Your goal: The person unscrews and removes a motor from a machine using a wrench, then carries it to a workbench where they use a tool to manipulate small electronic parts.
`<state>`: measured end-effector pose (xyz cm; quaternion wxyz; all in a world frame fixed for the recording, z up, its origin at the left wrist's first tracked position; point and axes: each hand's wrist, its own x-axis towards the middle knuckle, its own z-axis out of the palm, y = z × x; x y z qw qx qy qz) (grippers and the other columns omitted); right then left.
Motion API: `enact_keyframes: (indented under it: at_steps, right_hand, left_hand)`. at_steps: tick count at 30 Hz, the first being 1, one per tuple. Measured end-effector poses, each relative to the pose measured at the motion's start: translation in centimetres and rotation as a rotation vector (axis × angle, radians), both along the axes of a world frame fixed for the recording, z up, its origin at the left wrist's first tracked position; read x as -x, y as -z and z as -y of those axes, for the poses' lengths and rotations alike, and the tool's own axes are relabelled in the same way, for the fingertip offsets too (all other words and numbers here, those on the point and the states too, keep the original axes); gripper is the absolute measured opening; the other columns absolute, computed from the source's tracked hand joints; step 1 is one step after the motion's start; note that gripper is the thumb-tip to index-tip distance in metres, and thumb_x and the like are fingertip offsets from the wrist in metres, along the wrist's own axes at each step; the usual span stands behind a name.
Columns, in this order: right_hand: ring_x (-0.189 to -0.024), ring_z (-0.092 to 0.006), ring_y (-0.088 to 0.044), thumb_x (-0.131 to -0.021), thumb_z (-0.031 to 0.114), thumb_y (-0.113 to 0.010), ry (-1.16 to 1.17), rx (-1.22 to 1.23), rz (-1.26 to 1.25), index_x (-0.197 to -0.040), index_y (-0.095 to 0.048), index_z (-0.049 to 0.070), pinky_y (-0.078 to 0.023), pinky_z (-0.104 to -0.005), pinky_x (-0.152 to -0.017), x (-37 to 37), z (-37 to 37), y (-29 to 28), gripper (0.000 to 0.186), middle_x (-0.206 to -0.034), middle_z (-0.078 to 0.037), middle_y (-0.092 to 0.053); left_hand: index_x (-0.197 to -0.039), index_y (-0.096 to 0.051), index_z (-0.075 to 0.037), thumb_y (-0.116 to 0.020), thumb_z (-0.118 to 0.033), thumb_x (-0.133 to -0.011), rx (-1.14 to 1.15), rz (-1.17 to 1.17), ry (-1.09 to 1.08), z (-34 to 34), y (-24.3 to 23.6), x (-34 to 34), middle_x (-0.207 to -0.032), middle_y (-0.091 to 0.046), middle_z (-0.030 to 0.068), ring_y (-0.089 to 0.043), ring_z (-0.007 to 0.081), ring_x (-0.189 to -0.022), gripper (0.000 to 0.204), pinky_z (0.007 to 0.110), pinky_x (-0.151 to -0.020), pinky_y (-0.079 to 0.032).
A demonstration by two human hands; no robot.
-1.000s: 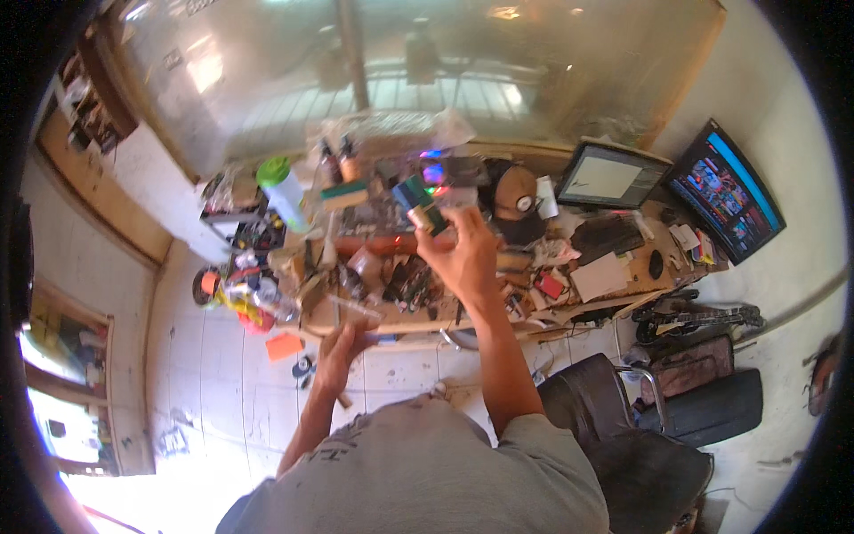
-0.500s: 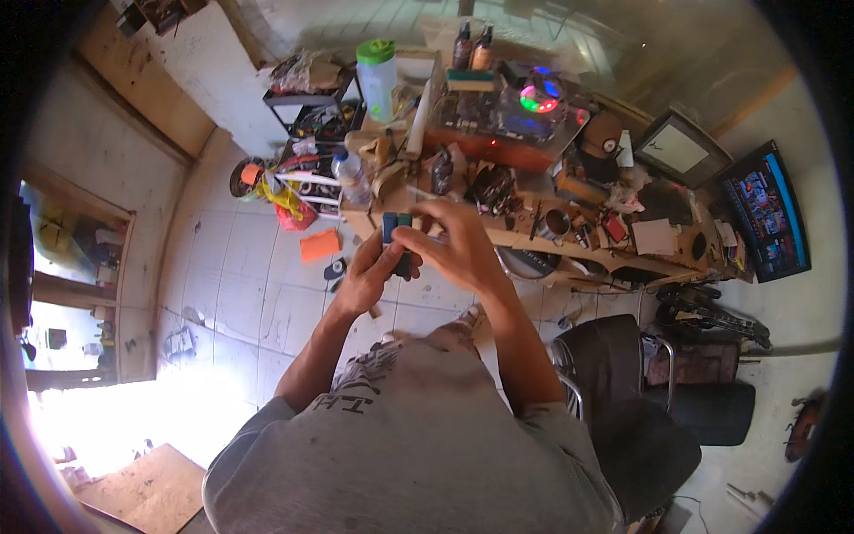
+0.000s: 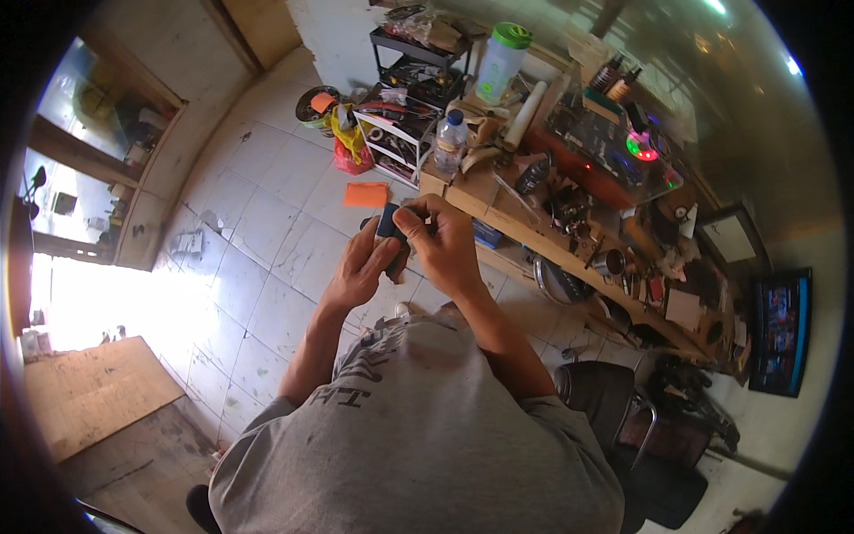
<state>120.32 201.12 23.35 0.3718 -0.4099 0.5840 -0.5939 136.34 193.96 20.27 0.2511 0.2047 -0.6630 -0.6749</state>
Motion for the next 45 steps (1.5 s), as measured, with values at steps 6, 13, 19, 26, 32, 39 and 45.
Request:
enact_keyframes:
  at_steps: [6, 13, 19, 26, 32, 39, 45]
  right_hand:
    - [-0.057, -0.0013, -0.038, -0.105, 0.035, -0.064, 0.068, 0.031, -0.095, -0.093, -0.065, 0.006, -0.029, -0.0227, -0.05, 3.9, 2.0, -1.2, 0.031, -0.071, 0.005, -0.054]
    - [-0.041, -0.0032, -0.033, -0.106, 0.027, -0.054, -0.122, -0.106, 0.494, -0.092, -0.061, 0.007, -0.018, -0.023, -0.038, 2.6, 0.7, 0.4, 0.025, -0.066, -0.001, -0.057]
    - [-0.058, -0.003, -0.045, -0.097, 0.014, -0.068, -0.262, 0.061, -0.038, -0.095, -0.069, 0.002, -0.036, -0.0229, -0.053, 1.6, -1.8, 0.6, 0.012, -0.066, 0.002, -0.057]
    - [-0.071, -0.0255, -0.07, -0.09, 0.009, -0.073, -0.366, 0.136, -0.521, -0.101, -0.07, 0.003, -0.053, -0.0354, -0.064, 2.0, -2.6, -2.8, 0.012, -0.085, -0.013, -0.072]
    - [-0.076, -0.0355, -0.07, -0.089, 0.008, -0.073, -0.396, 0.125, -0.743, -0.101, -0.069, 0.004, -0.055, -0.04, -0.067, 2.1, -2.8, -3.1, 0.014, -0.091, -0.016, -0.073]
    - [-0.05, -0.0152, -0.05, -0.099, 0.023, -0.067, -0.389, -0.219, 0.135, -0.096, -0.066, 0.005, -0.039, -0.028, -0.046, 3.2, -1.7, 3.7, 0.019, -0.075, -0.007, -0.066]
    - [-0.045, -0.0028, -0.028, -0.104, 0.038, -0.062, -0.17, -0.508, 0.98, -0.093, -0.056, 0.015, -0.018, -0.021, -0.04, -2.0, -1.6, 10.8, 0.027, -0.066, 0.007, -0.044]
  left_hand:
    - [-0.126, -0.054, 0.0, -0.054, -0.042, -0.109, -0.427, -0.199, 0.046, -2.1, 3.7, -2.0, -0.086, -0.064, 0.0057, -0.059, 0.0138, -0.072, 0.045, 0.028, -0.067, -0.046]
    - [-0.116, -0.067, 0.005, -0.064, -0.031, -0.088, -0.552, -0.461, 0.085, -1.7, 4.4, -1.7, -0.102, -0.066, 0.0125, -0.063, 0.0205, -0.087, 0.046, 0.035, -0.081, -0.049]
    - [-0.109, -0.07, 0.005, -0.063, -0.028, -0.081, -0.289, -0.428, 0.083, -0.7, 4.5, -1.8, -0.104, -0.065, 0.0116, -0.061, 0.0197, -0.094, 0.044, 0.034, -0.082, -0.049]
    - [-0.107, -0.069, 0.0, -0.063, -0.022, -0.083, -0.219, -0.236, 0.06, -0.3, 4.2, -2.3, -0.099, -0.062, 0.0044, -0.058, 0.0142, -0.092, 0.033, 0.03, -0.08, -0.047]
    - [-0.1, -0.067, 0.0, -0.065, -0.027, -0.081, -0.107, 0.024, 0.01, -0.8, 1.5, -2.4, -0.09, -0.061, 0.0024, -0.059, 0.0132, -0.084, 0.033, 0.03, -0.074, -0.047]
    - [-0.1, -0.069, -0.001, -0.066, -0.027, -0.082, 0.302, 0.444, -0.048, 0.0, -0.4, -3.0, -0.084, -0.063, 0.0088, -0.061, 0.0182, -0.075, 0.031, 0.035, -0.067, -0.047]
    - [-0.093, -0.073, -0.001, -0.066, -0.021, -0.079, 0.84, 0.859, 0.208, -0.5, -2.3, -0.9, -0.092, -0.07, 0.0207, -0.069, 0.0407, -0.083, 0.025, 0.048, -0.077, -0.055]
